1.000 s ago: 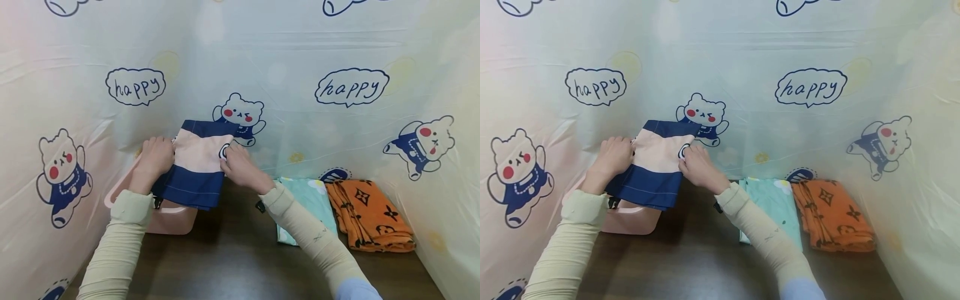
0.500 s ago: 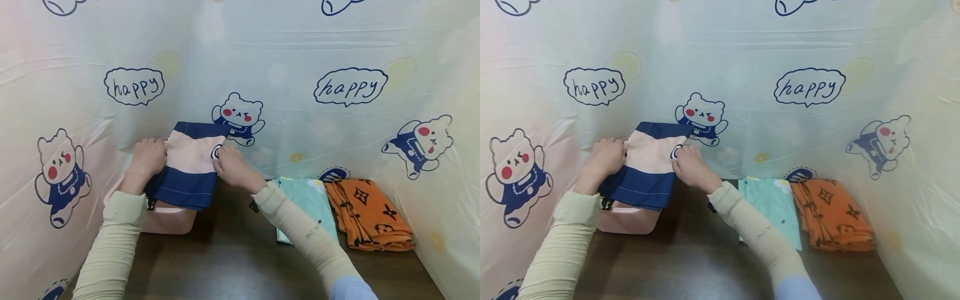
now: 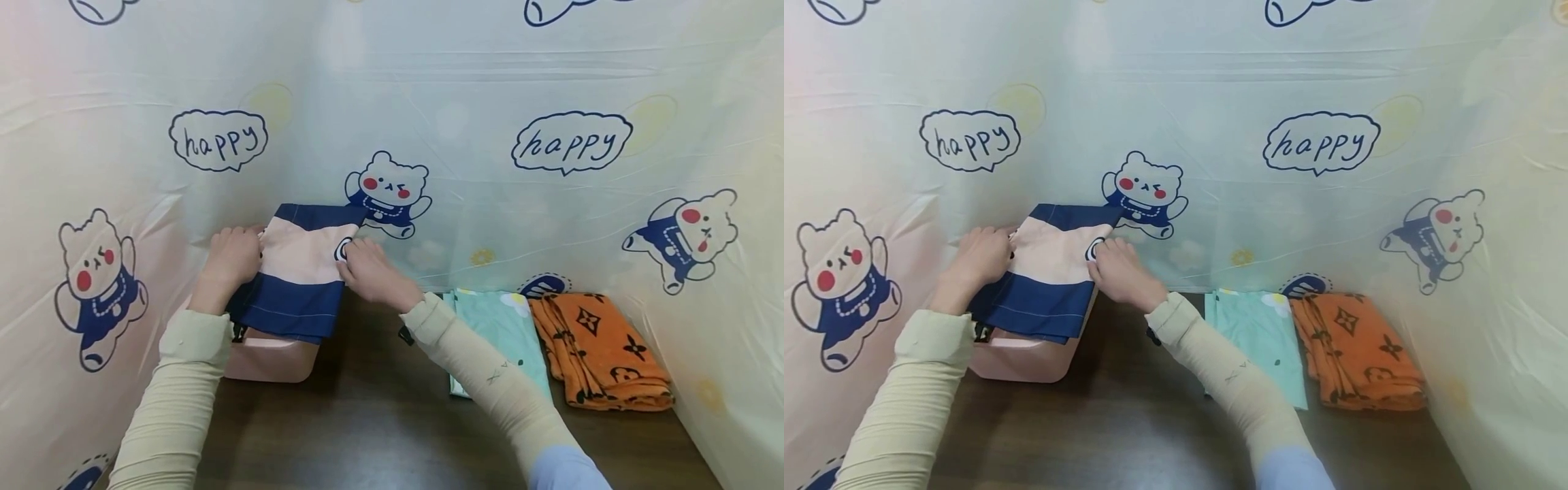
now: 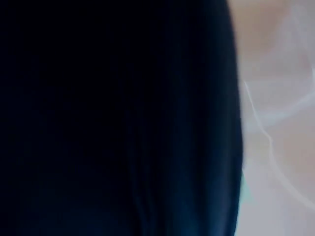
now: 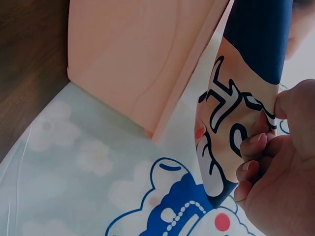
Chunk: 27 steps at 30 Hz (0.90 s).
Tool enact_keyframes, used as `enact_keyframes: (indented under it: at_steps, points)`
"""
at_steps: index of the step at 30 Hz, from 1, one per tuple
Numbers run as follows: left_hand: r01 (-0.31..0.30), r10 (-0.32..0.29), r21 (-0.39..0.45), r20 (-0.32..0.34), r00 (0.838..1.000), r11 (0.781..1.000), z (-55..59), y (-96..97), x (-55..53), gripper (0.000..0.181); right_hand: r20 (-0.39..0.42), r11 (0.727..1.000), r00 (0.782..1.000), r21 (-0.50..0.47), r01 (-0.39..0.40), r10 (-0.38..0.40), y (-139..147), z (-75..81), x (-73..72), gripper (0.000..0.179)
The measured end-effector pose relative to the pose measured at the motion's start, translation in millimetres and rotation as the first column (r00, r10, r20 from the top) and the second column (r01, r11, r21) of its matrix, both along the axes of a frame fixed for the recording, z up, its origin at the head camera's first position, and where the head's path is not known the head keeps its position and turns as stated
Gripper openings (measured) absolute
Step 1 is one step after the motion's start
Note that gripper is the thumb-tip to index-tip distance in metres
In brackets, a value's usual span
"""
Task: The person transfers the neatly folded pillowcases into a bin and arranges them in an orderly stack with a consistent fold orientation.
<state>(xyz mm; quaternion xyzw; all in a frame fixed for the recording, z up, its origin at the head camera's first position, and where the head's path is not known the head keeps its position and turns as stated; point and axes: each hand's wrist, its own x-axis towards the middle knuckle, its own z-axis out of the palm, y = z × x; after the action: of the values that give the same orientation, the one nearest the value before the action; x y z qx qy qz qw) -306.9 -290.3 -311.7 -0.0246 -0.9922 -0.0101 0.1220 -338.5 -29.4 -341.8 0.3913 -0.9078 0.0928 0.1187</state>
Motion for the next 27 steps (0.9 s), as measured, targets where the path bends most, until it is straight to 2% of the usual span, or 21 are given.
enact_keyframes:
  at_steps: [5,11,18,27]
  points:
    - [-0.003,0.003,-0.019,0.003,1.000,1.000,-0.6,-8.4,1.5,0.040,-0.007,0.999,0.999,0.028,-0.040,0.040,-8,-3.5,-1.3,0.031]
    - [0.007,-0.006,-0.045,0.020,1.000,0.999,-1.6,-16.7,4.3,0.038,0.033,0.998,0.998,0.024,-0.053,0.053,-15,-7.1,-1.5,0.031]
    - [0.005,-0.005,-0.008,0.009,1.000,1.000,-1.9,-24.5,8.6,0.034,0.070,0.998,0.996,0.026,-0.060,0.058,-21,-7.8,-3.1,0.030]
    - [0.037,-0.036,-0.025,0.023,0.999,0.999,-4.0,-36.6,7.7,0.031,0.078,0.997,0.994,0.029,-0.073,0.070,-30,-11.6,-6.0,0.030]
